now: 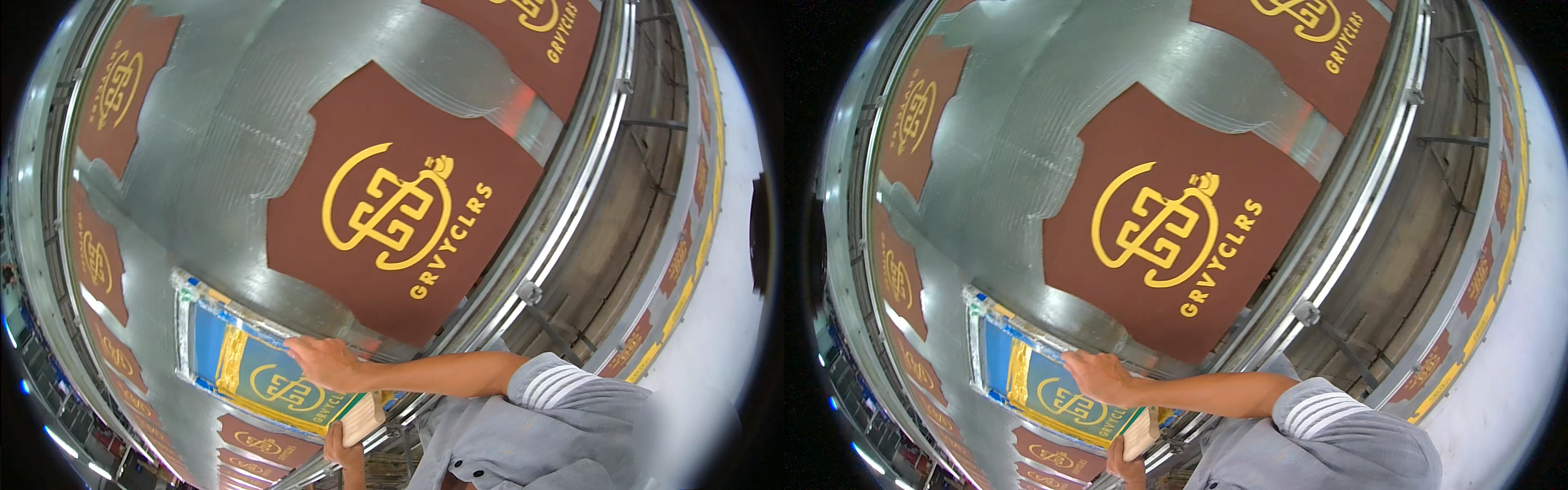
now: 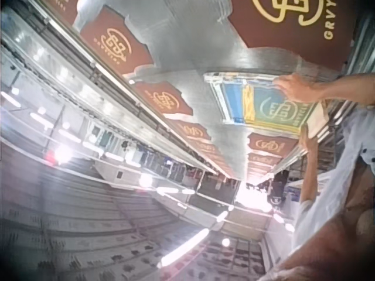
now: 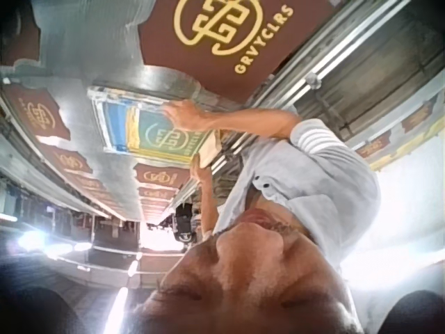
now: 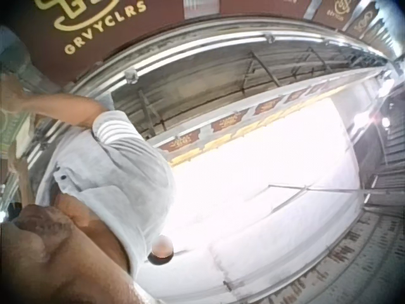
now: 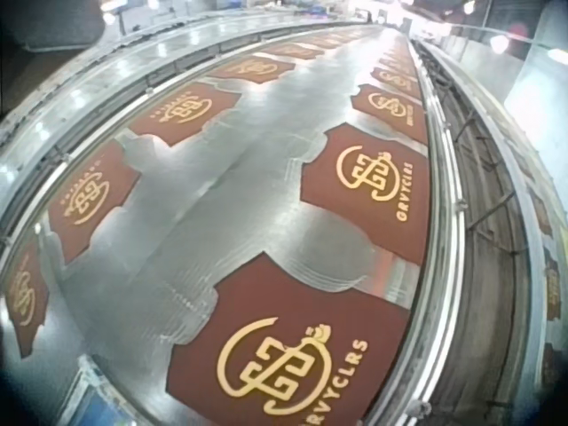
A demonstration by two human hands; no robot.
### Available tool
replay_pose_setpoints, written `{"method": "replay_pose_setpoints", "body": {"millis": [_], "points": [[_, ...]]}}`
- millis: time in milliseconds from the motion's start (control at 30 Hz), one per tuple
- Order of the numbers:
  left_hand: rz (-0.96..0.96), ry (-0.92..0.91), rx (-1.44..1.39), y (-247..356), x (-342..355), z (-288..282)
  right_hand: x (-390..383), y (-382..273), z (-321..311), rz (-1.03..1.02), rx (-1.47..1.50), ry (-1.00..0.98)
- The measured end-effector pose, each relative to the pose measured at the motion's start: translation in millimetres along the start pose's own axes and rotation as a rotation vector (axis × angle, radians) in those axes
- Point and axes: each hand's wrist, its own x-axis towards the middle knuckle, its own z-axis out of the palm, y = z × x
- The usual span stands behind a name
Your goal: The person uses a squeegee to press yellow ink through a screen-printing stencil onto a series of maroon fabric panels laid out on a long table. The person repeatedly moves the squeegee back and forth across the stencil to transfer the logo design onto each panel.
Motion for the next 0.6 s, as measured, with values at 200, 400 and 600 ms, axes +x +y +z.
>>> {"method": "replay_pose_setpoints", "body": {"millis": [200, 400, 600], "points": [[-0.04, 0.073, -0.066, 2, -4, -12, -3, 11, 8, -0.126, -0.13, -0.016], [-0.018, -0.044, 0.163, 1, -16, -9, -7, -6, -4, -0.041, -0.099, -0.039], [-0.086, -0.066, -0.035, -3, -14, -4, -8, -4, 1, -0.054, -0.126, 0.029]]}}
